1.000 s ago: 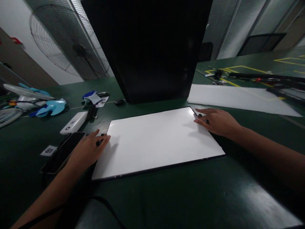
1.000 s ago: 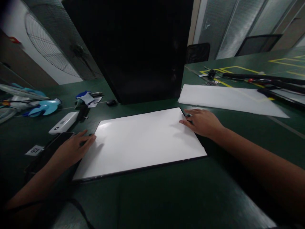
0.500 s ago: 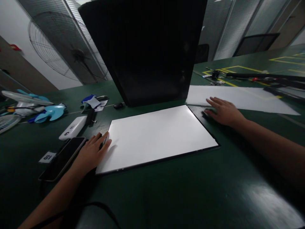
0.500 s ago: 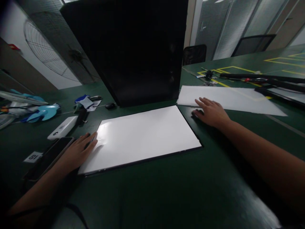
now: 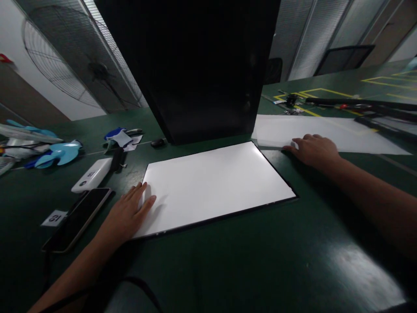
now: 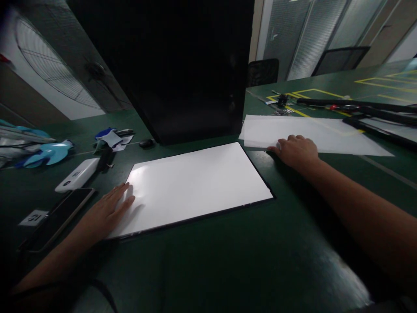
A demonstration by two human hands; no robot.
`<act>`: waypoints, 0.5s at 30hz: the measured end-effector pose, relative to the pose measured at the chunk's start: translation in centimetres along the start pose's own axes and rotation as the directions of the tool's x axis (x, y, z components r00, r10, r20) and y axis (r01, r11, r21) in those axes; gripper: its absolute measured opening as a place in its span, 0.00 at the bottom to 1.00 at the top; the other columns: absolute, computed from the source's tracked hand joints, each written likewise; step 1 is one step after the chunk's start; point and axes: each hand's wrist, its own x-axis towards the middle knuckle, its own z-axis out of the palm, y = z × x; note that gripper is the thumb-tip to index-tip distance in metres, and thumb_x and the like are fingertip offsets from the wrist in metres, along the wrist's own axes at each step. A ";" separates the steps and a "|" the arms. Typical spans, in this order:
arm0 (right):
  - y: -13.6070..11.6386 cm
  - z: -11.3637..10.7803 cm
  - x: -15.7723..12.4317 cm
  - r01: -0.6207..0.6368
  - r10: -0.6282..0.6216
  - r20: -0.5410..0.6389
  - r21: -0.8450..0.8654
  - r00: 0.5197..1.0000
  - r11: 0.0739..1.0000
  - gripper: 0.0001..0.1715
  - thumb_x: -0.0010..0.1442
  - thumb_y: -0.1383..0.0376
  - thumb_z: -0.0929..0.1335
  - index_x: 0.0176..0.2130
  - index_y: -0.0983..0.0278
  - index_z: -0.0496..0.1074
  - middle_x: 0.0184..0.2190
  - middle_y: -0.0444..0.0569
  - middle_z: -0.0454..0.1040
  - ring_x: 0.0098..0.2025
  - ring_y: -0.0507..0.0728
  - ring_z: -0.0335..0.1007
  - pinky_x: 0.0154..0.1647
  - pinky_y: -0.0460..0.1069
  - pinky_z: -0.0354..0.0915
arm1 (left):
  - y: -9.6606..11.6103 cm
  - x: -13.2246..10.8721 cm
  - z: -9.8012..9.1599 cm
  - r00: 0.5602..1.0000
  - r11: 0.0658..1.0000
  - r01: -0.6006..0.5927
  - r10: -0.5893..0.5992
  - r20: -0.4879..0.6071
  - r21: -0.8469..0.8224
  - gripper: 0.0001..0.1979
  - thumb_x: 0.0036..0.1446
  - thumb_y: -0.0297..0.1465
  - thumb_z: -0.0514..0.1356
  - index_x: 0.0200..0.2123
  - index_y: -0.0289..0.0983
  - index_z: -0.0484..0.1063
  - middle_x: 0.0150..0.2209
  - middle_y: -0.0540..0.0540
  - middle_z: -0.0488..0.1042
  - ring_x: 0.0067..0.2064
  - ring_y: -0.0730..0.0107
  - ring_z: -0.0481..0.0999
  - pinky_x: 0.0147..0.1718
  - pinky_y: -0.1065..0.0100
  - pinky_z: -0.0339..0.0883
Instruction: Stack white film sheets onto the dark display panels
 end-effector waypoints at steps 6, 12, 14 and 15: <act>1.0 0.3 -0.1 -0.072 0.076 -0.048 0.086 0.996 0.994 0.31 0.74 0.58 0.57 0.63 0.65 0.77 0.57 0.68 0.77 0.56 0.74 0.74 0.52 0.65 0.70 | -0.3 0.2 -0.1 1.000 0.999 0.012 -0.012 0.003 -0.045 0.42 0.73 0.54 0.45 0.77 0.30 0.58 0.78 0.32 0.58 0.80 0.45 0.55 0.77 0.43 0.50; 2.7 1.5 1.0 -0.259 0.329 -0.170 0.336 0.929 0.906 0.27 0.72 0.53 0.62 0.56 0.62 0.83 0.53 0.62 0.82 0.49 0.69 0.76 0.51 0.61 0.69 | 0.1 0.1 -0.5 1.000 0.999 0.019 -0.018 0.016 -0.043 0.43 0.72 0.55 0.45 0.77 0.31 0.58 0.78 0.34 0.57 0.80 0.46 0.55 0.77 0.45 0.49; 3.0 1.8 1.4 -0.269 0.388 -0.224 0.424 0.894 0.865 0.27 0.72 0.53 0.62 0.54 0.66 0.82 0.52 0.64 0.82 0.50 0.68 0.76 0.54 0.61 0.69 | 0.1 0.1 -0.5 0.999 0.999 0.019 -0.018 0.029 -0.041 0.45 0.71 0.56 0.44 0.77 0.27 0.58 0.79 0.32 0.56 0.80 0.45 0.53 0.78 0.44 0.47; 3.1 1.9 1.6 -0.257 0.405 -0.252 0.464 0.879 0.848 0.28 0.72 0.53 0.62 0.54 0.68 0.81 0.51 0.67 0.81 0.51 0.68 0.76 0.56 0.62 0.68 | 0.2 0.1 -0.6 0.999 0.999 0.014 -0.012 0.034 -0.038 0.46 0.71 0.56 0.44 0.77 0.26 0.57 0.79 0.32 0.55 0.80 0.44 0.52 0.78 0.44 0.47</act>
